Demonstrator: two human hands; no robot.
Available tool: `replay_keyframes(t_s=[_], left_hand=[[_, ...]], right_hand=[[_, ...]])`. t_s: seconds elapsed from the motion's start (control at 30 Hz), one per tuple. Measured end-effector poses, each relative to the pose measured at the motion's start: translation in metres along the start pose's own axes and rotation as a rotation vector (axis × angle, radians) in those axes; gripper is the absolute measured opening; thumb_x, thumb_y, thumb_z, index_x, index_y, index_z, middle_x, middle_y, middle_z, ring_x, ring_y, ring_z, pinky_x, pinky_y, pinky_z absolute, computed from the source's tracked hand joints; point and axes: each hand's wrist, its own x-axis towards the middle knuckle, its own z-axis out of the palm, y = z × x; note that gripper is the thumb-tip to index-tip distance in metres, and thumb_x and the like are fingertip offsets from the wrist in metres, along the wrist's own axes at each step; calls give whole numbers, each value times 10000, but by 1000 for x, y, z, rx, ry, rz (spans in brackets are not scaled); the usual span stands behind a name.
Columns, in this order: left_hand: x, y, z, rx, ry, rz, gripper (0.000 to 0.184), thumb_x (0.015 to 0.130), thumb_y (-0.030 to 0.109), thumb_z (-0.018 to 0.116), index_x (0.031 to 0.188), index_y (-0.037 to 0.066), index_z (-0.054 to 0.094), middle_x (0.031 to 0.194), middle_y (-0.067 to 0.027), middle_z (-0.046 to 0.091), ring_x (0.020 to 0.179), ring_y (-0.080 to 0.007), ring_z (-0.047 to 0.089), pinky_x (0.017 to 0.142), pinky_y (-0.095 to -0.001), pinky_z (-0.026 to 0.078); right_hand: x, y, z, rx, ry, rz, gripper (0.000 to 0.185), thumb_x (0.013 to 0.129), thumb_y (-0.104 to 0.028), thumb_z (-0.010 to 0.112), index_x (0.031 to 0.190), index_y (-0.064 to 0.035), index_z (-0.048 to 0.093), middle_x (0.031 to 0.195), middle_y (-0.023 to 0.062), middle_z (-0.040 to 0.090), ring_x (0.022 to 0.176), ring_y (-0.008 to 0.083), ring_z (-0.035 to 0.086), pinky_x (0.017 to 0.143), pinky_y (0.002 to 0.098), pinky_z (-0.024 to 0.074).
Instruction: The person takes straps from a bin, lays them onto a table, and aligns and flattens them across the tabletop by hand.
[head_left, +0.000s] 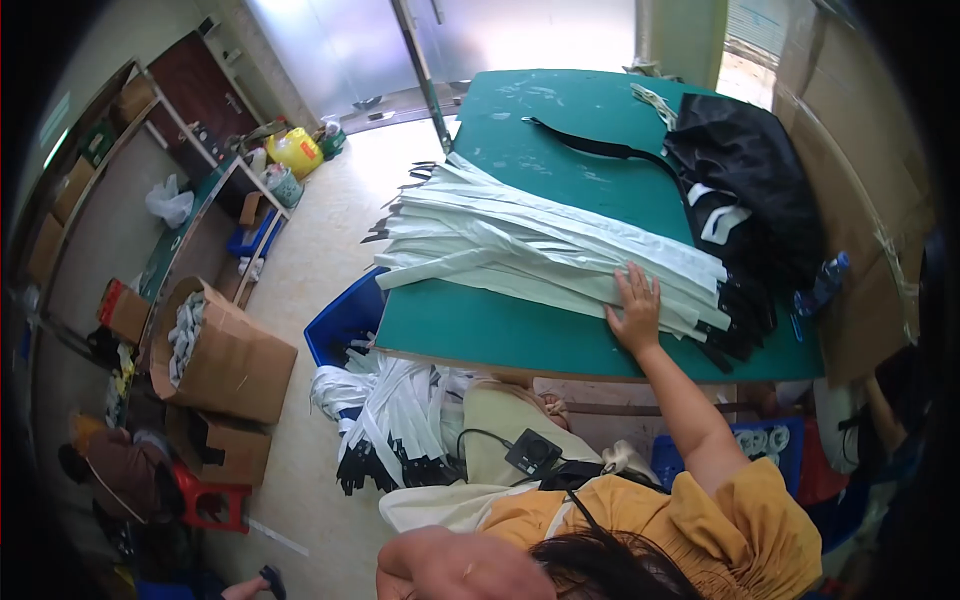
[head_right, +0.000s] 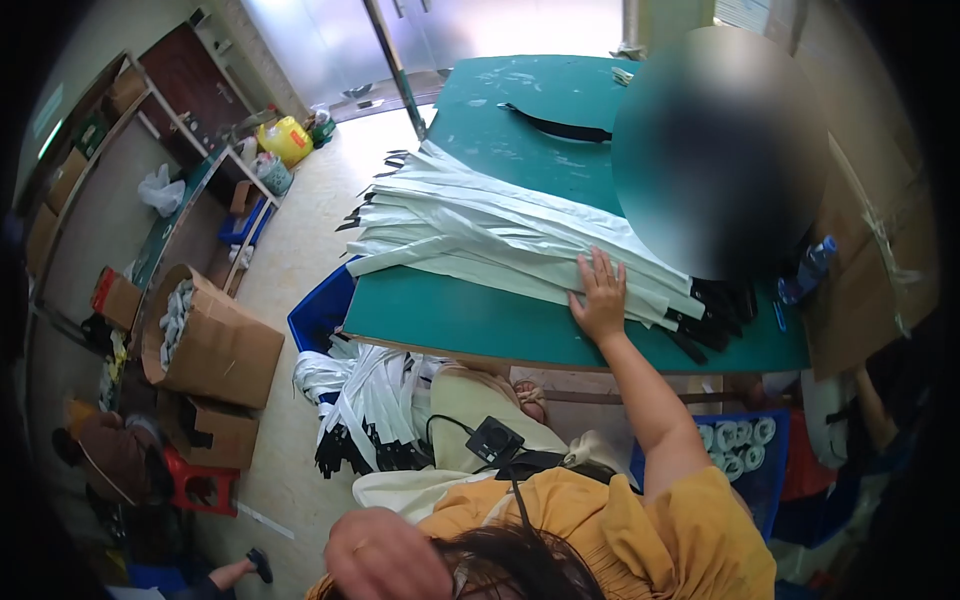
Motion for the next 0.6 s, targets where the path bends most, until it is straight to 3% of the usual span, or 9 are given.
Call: replay_keyframes(t_s=[0.03,0.07,0.1,0.17,0.23,0.33,0.43,0.53,0.6], left_hand=[[5,0,-5,-41,215,-182,234,829,183,519,867,-47,541,826,-214,583,736,-326,591,665,-436,489],[-5,14,-16,705,201,-702,290,771,213,605,931,-22,548,873,-151,601,790,-274,596,729,-358,470],[-32,-8,-34,692,476,-838,357,703,173,678,1005,25,559,952,-101,588,863,-248,567,786,-327,435],[-88,-52,-67,1202,787,-1011,349,710,166,663,1006,27,542,948,-109,585,882,-242,560,791,-329,435],[-149,-77,-79,1260,1046,-1175,328,717,166,652,986,22,534,924,-116,574,877,-244,554,781,-335,436],[-180,-98,-67,990,1185,-1284,311,726,171,643,970,12,535,971,-130,563,892,-237,551,769,-326,437],[-226,-126,-45,1175,1059,-1227,309,737,198,632,958,6,532,972,-147,544,874,-266,544,751,-345,439],[-252,-140,-33,1360,921,-1207,274,767,239,587,922,18,538,955,-134,535,917,-302,493,819,-371,396],[-260,-140,-33,1250,1008,-1209,265,777,240,575,921,21,542,953,-132,535,940,-298,484,834,-372,385]], right_hand=[[1,-1,-2,0,-1,-3,648,677,-208,649,1267,-128,395,1353,111,320,1260,269,287,1038,469,161],[0,-2,-2,3,-5,-9,650,676,-206,649,1268,-129,394,1353,112,320,1260,272,286,1037,470,161],[1,-2,1,-18,-7,-10,652,676,-215,647,1271,-132,393,1355,110,320,1264,274,280,1038,467,161],[2,-1,2,-36,-16,-14,646,681,-221,641,1271,-134,394,1354,109,324,1266,271,278,1038,464,159],[2,-2,3,-47,-24,-24,642,686,-227,634,1274,-135,392,1355,107,327,1268,268,278,1038,463,158],[4,-6,3,-61,-30,-37,639,694,-230,627,1278,-135,388,1359,105,325,1270,263,278,1037,464,157],[5,-3,6,-85,-39,-50,634,699,-232,625,1278,-132,387,1365,102,319,1273,259,276,1036,463,158],[5,-7,11,-113,-26,-69,625,709,-249,627,1274,-123,391,1362,105,322,1267,260,283,1030,458,171],[6,-10,5,-158,-22,-86,620,719,-268,629,1268,-104,393,1345,119,338,1250,269,306,1019,453,191]])
